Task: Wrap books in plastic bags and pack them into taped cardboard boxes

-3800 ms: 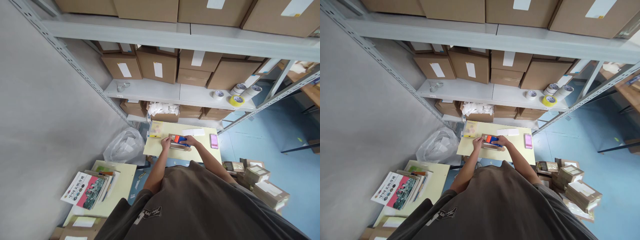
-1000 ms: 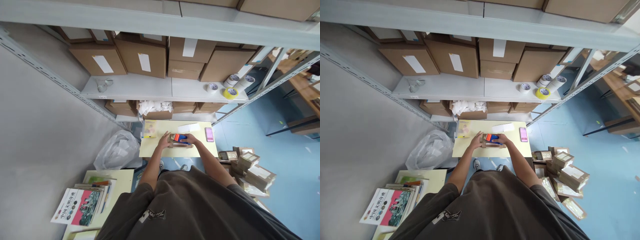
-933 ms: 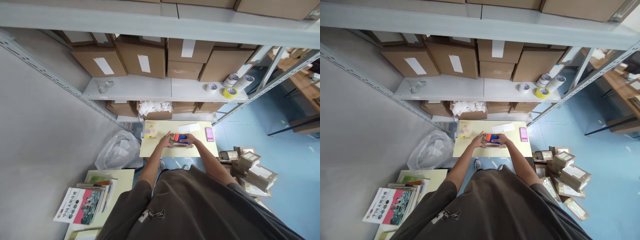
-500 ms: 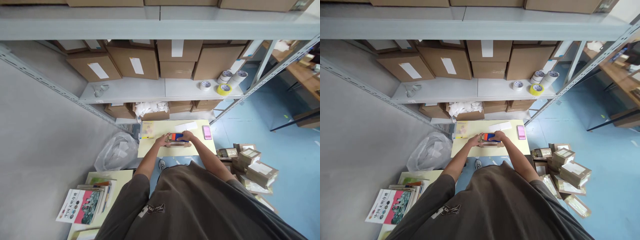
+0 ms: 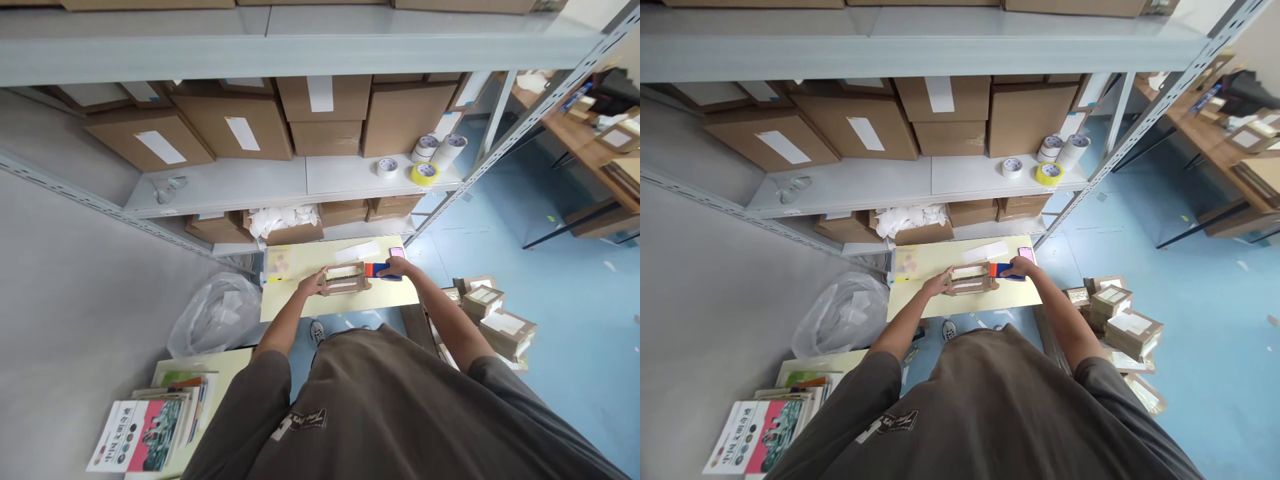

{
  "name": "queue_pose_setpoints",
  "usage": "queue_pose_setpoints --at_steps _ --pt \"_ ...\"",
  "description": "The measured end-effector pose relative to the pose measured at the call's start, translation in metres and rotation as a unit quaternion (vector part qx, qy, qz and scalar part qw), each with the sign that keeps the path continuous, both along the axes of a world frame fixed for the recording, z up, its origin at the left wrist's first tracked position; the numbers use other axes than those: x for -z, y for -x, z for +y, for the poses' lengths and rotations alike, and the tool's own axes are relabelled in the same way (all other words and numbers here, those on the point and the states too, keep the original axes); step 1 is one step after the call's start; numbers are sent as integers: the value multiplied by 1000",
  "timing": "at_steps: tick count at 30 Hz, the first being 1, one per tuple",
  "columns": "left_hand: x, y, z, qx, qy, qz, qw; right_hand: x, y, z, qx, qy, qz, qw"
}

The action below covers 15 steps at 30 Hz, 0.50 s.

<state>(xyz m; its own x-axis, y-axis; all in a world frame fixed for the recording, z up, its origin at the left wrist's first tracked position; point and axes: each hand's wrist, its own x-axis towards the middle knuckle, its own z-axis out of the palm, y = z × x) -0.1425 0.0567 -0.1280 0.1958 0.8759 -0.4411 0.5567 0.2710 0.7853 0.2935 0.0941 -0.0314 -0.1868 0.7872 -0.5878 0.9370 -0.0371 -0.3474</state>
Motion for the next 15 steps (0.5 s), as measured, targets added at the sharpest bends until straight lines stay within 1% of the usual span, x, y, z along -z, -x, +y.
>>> queue_pose_setpoints --at_steps 1,5,6,7,8,10,11,13,15 --pt "1 0 0 2 5 2 1000 -2 -8 0 1 4 -3 1000" --pt "6 0 0 -56 -18 -18 998 -8 -48 -2 11 9 -37 999" --pt "7 0 0 -51 -24 -13 998 -9 -57 -3 10 13 -47 999" --pt "7 0 1 -29 -25 0 999 -10 -64 -4 7 19 -59 998" --pt "8 0 1 9 -20 21 1000 -10 -68 -5 3 24 -71 997" --pt "7 0 3 94 -6 67 993 -10 -67 -5 0 22 -99 995" --pt "6 0 3 127 -3 81 989 -9 -62 -4 1 18 -116 993" --pt "4 0 4 160 -6 90 983 -4 -46 -3 12 10 -142 990" --pt "3 0 4 157 -16 78 984 3 -26 -2 34 2 -153 988"
